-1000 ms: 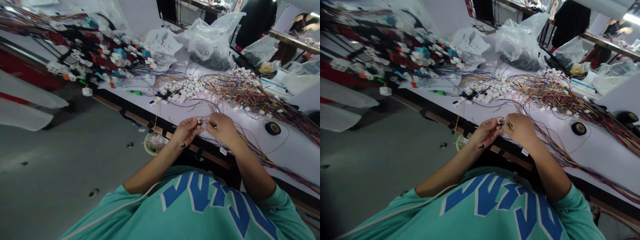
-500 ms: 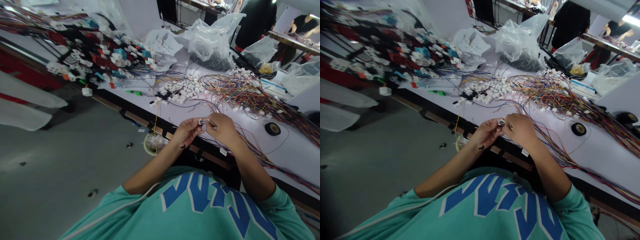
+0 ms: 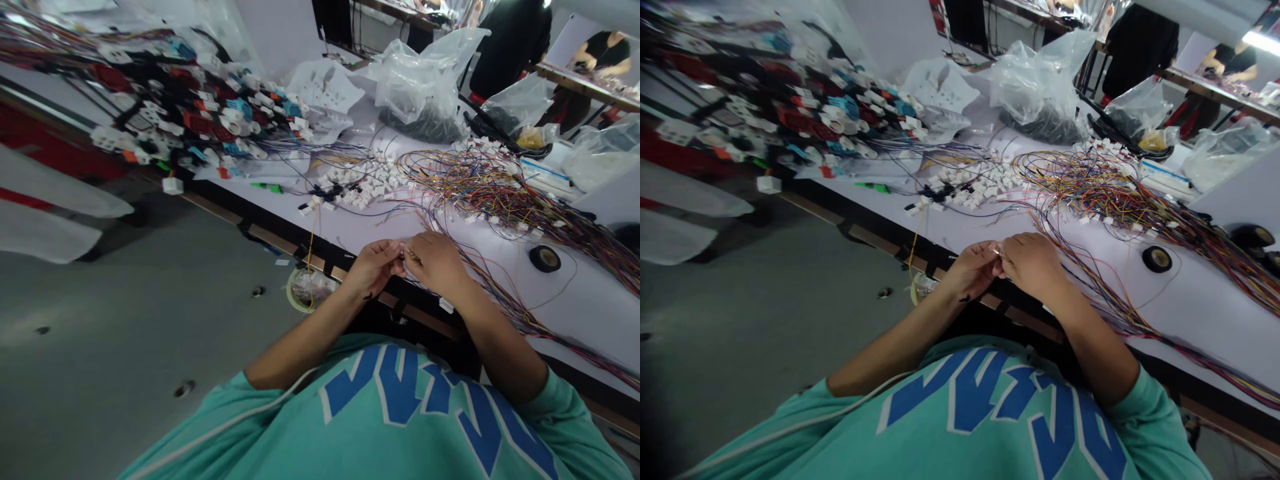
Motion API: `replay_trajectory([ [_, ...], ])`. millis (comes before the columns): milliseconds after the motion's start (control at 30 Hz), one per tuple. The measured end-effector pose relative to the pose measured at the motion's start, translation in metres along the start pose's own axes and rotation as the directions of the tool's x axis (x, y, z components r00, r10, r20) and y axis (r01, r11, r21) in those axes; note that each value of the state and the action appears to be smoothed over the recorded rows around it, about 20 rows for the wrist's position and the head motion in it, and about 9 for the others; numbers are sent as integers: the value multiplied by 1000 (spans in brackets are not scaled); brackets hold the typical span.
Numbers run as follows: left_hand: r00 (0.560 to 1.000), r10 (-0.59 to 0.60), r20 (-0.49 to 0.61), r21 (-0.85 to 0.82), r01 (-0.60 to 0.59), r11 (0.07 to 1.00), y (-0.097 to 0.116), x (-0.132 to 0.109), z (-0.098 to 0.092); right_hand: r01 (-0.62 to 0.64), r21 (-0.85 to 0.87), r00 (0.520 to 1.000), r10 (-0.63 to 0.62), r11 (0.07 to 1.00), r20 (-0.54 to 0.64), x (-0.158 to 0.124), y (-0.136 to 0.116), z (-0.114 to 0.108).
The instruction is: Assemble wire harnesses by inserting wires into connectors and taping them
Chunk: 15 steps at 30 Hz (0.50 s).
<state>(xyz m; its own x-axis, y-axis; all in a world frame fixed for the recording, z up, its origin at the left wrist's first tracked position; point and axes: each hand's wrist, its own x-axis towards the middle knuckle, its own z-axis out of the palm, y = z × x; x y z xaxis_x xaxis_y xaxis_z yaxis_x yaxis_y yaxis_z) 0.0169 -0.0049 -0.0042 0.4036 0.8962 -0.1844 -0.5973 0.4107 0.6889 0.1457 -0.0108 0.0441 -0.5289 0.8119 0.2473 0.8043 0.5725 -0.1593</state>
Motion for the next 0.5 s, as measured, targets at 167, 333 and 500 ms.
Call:
replay_trajectory([
  [167, 999, -43, -27, -2, 43, 999, 0, 1, -1, -57, 113, 998, 59, 992, -14, 0, 2, 2],
  [333, 998, -56, -27, -71, 54, 996, 2, 3, -2, -106, 191, 993, 114, 976, -34, 1, 7, 0],
  [500, 999, -39, 3, -24, 39, 999, 1, 2, -2, -69, 146, 994, 80, 987, -68, 0, 3, 8],
])
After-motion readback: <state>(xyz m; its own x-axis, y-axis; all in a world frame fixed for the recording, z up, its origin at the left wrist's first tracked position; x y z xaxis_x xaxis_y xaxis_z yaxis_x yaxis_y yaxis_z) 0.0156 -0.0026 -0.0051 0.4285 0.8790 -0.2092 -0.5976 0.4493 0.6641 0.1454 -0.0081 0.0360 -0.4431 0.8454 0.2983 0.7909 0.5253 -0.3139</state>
